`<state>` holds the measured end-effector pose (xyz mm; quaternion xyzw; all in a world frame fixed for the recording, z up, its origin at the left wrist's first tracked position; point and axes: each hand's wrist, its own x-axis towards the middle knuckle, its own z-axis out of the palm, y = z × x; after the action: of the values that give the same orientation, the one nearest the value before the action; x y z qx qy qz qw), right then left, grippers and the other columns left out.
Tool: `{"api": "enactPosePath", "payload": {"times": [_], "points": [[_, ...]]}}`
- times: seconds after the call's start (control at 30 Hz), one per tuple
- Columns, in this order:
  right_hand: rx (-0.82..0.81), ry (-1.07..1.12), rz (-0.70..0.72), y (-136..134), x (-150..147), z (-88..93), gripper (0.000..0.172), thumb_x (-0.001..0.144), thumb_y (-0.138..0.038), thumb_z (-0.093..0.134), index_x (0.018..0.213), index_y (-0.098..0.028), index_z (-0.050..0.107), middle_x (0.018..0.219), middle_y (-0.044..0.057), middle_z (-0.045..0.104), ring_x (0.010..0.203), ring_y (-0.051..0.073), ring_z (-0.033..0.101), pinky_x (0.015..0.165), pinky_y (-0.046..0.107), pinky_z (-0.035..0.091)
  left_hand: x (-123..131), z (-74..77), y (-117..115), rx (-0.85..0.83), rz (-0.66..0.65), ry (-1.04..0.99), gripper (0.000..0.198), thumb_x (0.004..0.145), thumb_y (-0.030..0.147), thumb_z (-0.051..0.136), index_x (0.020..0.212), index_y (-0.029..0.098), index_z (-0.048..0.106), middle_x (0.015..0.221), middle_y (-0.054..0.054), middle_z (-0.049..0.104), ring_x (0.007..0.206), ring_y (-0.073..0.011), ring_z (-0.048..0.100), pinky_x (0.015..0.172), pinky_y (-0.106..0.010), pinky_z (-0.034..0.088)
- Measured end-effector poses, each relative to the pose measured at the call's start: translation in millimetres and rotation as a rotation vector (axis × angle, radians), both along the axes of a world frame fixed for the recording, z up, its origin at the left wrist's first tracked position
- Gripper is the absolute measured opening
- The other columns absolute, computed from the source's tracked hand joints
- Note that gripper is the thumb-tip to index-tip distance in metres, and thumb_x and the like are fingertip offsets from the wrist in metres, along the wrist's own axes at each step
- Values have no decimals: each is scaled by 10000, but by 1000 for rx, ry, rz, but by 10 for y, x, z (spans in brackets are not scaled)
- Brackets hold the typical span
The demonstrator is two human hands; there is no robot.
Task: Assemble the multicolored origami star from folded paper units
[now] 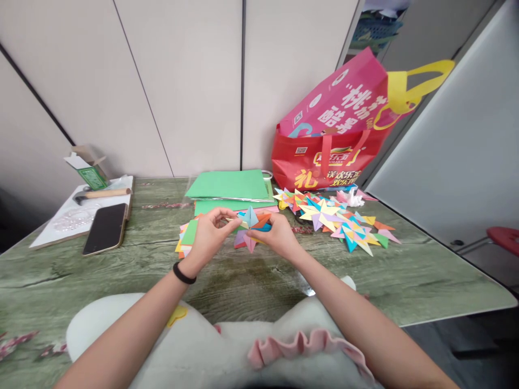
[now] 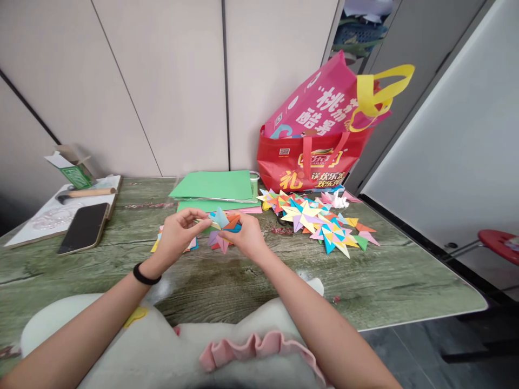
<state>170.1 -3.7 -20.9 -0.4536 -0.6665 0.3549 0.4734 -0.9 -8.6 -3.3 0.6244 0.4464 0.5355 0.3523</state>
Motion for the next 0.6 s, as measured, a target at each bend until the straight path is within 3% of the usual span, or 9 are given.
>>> {"api": "enactPosePath", "payload": {"times": [0.6], "points": [[24,-45,28,35,12,-24,246,598,-276,744,809,-173,672,864,36,706,802,204,631,746,317,472,-64,-77,73,-46,-67,-8,228,659,345,721,769,158,648,773,-41,673,677,-146,597,636,-278,493]]}}
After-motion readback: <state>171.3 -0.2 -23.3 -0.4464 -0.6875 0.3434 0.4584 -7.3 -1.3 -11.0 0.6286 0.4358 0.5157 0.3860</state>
